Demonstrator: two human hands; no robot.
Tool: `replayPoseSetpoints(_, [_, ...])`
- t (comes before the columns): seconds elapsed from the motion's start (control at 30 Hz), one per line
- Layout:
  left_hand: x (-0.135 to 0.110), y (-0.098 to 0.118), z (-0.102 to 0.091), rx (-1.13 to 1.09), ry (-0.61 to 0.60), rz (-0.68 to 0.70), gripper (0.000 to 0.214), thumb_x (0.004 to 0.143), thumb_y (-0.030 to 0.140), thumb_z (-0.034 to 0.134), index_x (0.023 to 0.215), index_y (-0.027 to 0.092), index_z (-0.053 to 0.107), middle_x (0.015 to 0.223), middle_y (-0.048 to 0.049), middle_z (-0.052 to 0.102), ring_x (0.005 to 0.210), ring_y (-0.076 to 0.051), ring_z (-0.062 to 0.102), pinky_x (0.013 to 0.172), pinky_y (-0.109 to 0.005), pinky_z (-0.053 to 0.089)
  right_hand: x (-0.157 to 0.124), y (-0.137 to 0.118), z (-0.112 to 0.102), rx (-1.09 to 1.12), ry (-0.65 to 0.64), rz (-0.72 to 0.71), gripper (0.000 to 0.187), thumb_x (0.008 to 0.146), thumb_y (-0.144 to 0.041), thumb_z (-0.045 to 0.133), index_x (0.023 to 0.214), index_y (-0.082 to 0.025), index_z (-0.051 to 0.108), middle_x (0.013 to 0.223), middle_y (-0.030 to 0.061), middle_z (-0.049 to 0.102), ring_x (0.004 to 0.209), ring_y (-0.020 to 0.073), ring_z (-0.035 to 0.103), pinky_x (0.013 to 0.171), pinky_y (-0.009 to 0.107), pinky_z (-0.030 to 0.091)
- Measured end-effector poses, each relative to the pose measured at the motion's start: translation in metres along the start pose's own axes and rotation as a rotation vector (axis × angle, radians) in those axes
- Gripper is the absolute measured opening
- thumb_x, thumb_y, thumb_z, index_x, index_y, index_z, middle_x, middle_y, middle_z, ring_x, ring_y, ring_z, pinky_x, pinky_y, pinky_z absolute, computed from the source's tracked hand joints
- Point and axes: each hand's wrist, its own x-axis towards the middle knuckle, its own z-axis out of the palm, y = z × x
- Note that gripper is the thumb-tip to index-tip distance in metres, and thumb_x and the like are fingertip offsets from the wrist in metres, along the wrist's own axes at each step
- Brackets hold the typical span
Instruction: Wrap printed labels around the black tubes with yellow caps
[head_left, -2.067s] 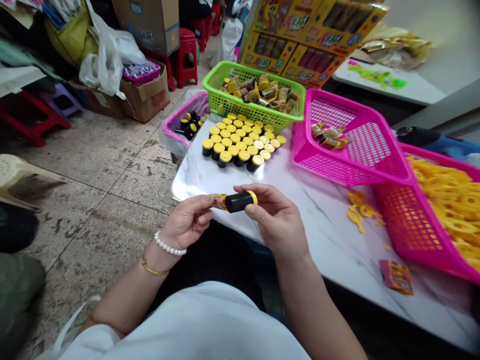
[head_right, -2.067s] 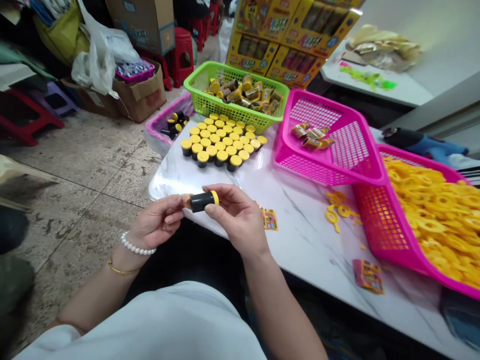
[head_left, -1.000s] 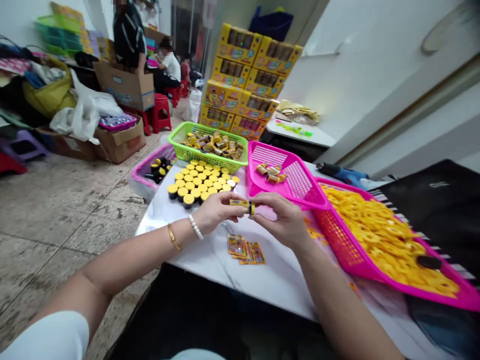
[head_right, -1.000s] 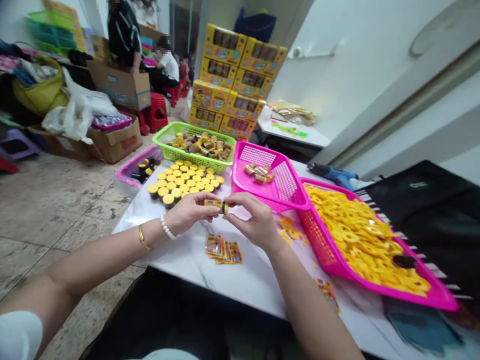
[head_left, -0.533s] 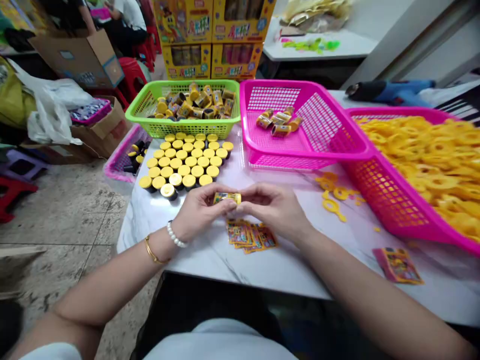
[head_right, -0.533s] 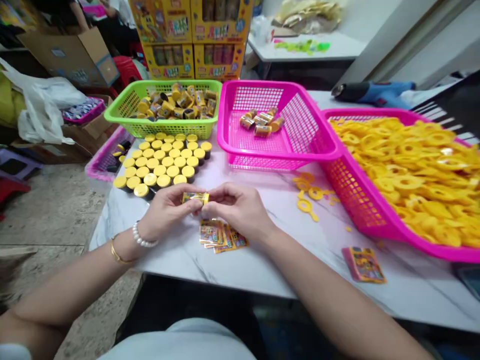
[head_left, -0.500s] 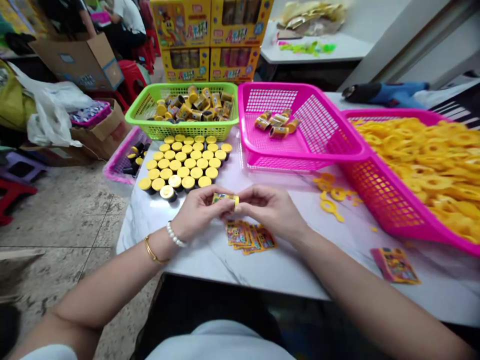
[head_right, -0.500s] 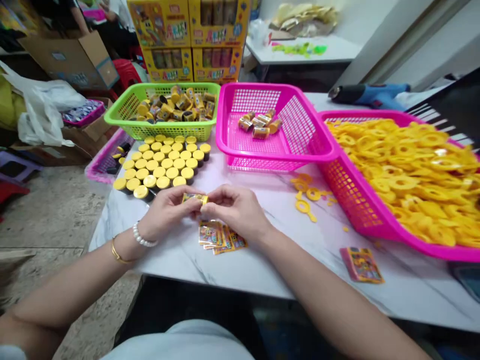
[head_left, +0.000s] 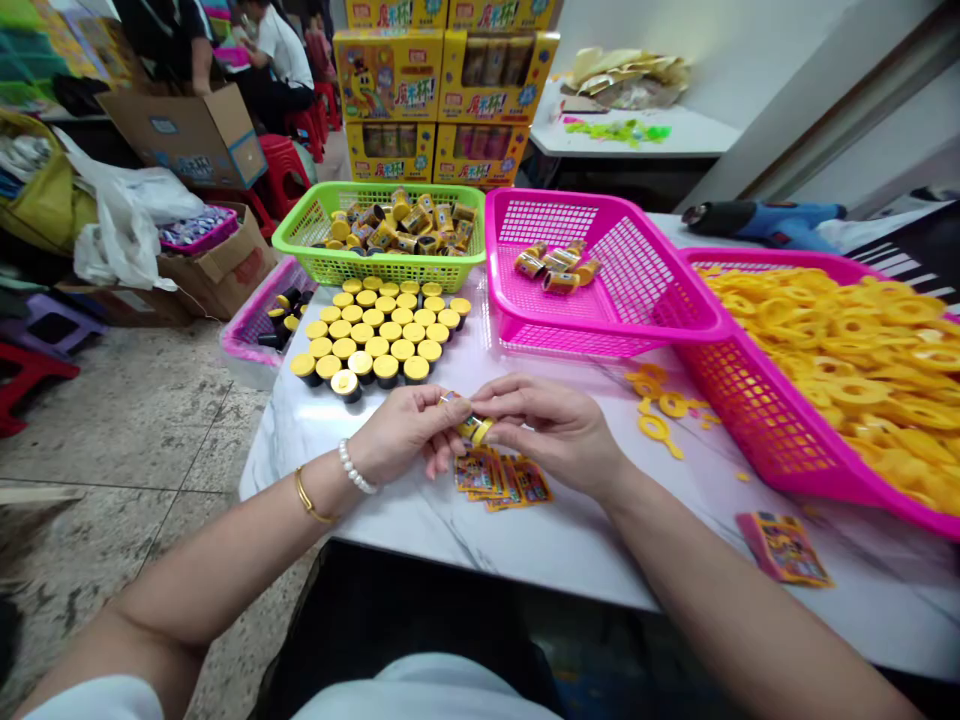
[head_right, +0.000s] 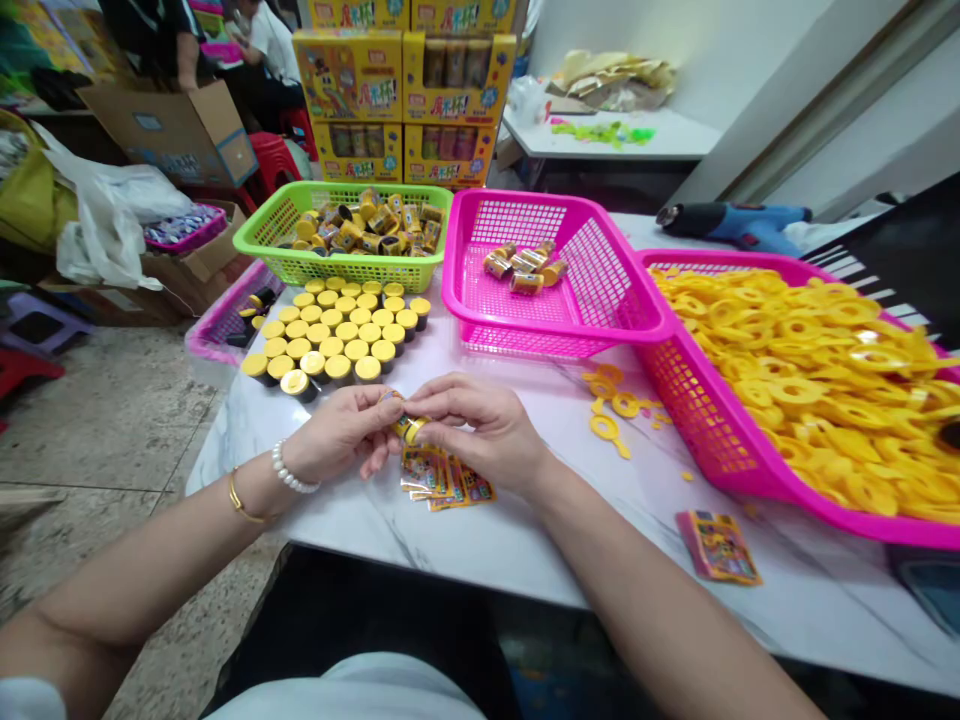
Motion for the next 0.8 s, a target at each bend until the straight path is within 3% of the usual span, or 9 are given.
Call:
replayPoseSetpoints(0.2, [0.0017, -0.0014, 0.0005, -0.096, -0.053, -0.064, 0.050, 0.067, 0.059, 0.084, 0.075, 0.017, 0.058, 0.051, 0.0025, 0.064, 0.029, -0.007, 0.048, 0.028, -0.016, 0.030, -0.0048, 0.0006, 0.0066, -0.079, 0.121, -0.051, 0.004, 0.081, -0.030, 0.081, 0.084, -0.027, 0.080, 0.083, 0.0035, 0.070, 0.071, 0.0154, 0.068, 0.061, 0.028, 0.057])
replayPoseSetpoints(0.33, [0.0016, -0.0028, 0.0012, -0.089, -0.031, -0.073, 0.051, 0.071, 0.063, 0.079, 0.072, 0.016, 0.060, 0.047, 0.0025, 0.063, 0.028, -0.006, 0.048, 0.027, -0.015, 0.027, -0.0056, -0.0029, 0.0075, -0.070, 0.033, -0.022, 0.018, 0.084, -0.030, 0.077, 0.102, -0.028, 0.078, 0.096, 0.0059, 0.071, 0.081, 0.0181, 0.071, 0.063, 0.029, 0.059])
replayPoseSetpoints(0.5, [0.0028, -0.0024, 0.0001, -0.146, -0.104, -0.140, 0.052, 0.070, 0.064, 0.080, 0.073, 0.015, 0.065, 0.049, -0.0008, 0.065, 0.030, -0.008, 0.051, 0.028, -0.016, 0.031, -0.0068, -0.0078, 0.0066, -0.135, 0.062, -0.076, 0.006, 0.081, -0.026, 0.080, 0.086, -0.029, 0.080, 0.085, 0.0027, 0.070, 0.071, 0.0149, 0.066, 0.059, 0.027, 0.055])
replayPoseSetpoints(0.6, [0.0042, -0.0039, 0.0005, -0.151, -0.074, -0.102, 0.052, 0.066, 0.063, 0.084, 0.073, 0.015, 0.065, 0.049, 0.0008, 0.064, 0.031, -0.007, 0.050, 0.028, -0.015, 0.031, -0.0066, -0.0077, 0.0086, -0.066, 0.046, -0.057, 0.016, 0.082, -0.026, 0.079, 0.097, -0.030, 0.079, 0.090, 0.0030, 0.067, 0.074, 0.0146, 0.066, 0.060, 0.026, 0.056])
replayPoseSetpoints(0.67, [0.0048, -0.0053, 0.0011, -0.150, -0.036, -0.071, 0.052, 0.071, 0.064, 0.079, 0.072, 0.015, 0.064, 0.051, 0.0005, 0.064, 0.033, -0.006, 0.051, 0.031, -0.015, 0.034, -0.0059, -0.0074, 0.0094, -0.082, 0.001, -0.049, 0.021, 0.083, -0.024, 0.077, 0.103, -0.030, 0.079, 0.091, 0.0035, 0.065, 0.076, 0.0149, 0.066, 0.062, 0.027, 0.057])
replayPoseSetpoints(0.8, [0.0036, -0.0043, 0.0000, -0.147, -0.066, -0.086, 0.048, 0.084, 0.060, 0.069, 0.078, 0.013, 0.065, 0.055, -0.0008, 0.066, 0.035, -0.006, 0.052, 0.032, -0.015, 0.035, -0.0062, -0.0070, 0.0084, -0.134, -0.019, -0.161, 0.017, 0.081, -0.014, 0.078, 0.092, -0.027, 0.081, 0.079, 0.0003, 0.061, 0.068, 0.0118, 0.063, 0.063, 0.025, 0.055])
